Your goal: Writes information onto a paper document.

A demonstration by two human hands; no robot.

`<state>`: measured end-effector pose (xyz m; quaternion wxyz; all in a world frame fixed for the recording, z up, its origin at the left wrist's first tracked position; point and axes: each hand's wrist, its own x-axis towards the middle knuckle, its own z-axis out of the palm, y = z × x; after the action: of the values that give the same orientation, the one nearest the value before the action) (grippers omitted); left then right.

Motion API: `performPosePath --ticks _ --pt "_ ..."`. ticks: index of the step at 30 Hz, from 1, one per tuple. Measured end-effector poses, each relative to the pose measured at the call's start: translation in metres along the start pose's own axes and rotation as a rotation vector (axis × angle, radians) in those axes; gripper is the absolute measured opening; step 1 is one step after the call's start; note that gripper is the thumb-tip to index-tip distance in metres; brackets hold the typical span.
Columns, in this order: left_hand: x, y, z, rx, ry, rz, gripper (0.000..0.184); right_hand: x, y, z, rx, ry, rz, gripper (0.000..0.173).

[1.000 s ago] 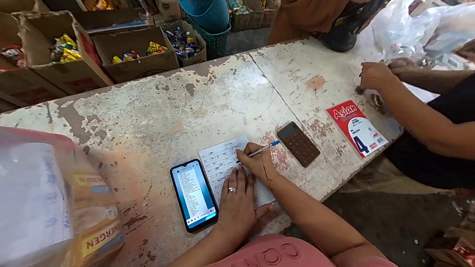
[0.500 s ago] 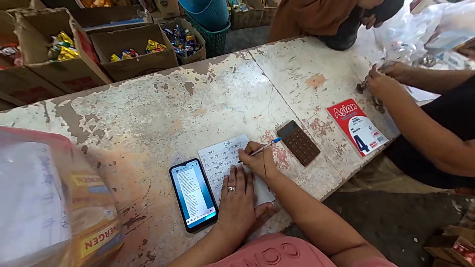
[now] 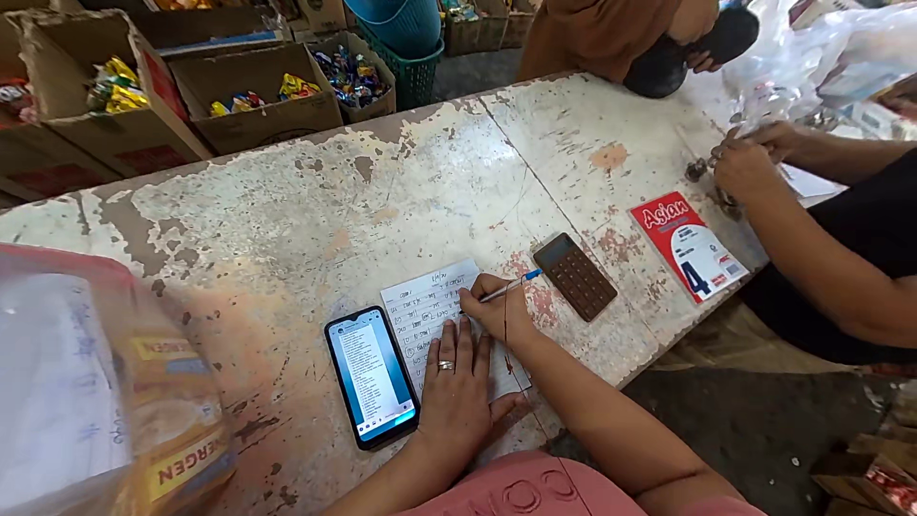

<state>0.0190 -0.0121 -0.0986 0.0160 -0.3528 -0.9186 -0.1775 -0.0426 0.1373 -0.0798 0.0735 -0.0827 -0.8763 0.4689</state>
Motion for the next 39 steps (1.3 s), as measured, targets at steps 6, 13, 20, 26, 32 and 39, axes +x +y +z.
performPosePath --ticks 6,13,20,26,32,39 --pt "-0.0004 0.0 -0.0005 0.012 -0.021 0.0 0.097 0.0005 0.0006 -0.0022 -0.056 -0.032 -0.006 0.032" --pt "-0.0003 0.0003 0.0 0.012 -0.037 -0.004 0.097 0.001 0.0039 -0.0018 -0.026 -0.009 -0.016 0.032" --pt "-0.0002 0.0003 -0.0006 0.015 -0.039 0.002 0.097 0.0011 0.0047 -0.0015 -0.027 0.005 0.009 0.033" --pt "0.0003 0.0004 -0.0013 0.006 -0.038 0.003 0.096 -0.0017 0.0003 -0.0031 -0.082 -0.017 0.006 0.033" --pt "0.0 -0.0001 -0.0026 0.011 -0.073 0.01 0.095 0.0011 0.0069 -0.0047 0.045 0.04 0.031 0.033" --pt "0.0004 0.0004 -0.0018 0.02 -0.073 0.004 0.095 -0.0012 0.0033 -0.0041 -0.053 0.038 0.007 0.033"
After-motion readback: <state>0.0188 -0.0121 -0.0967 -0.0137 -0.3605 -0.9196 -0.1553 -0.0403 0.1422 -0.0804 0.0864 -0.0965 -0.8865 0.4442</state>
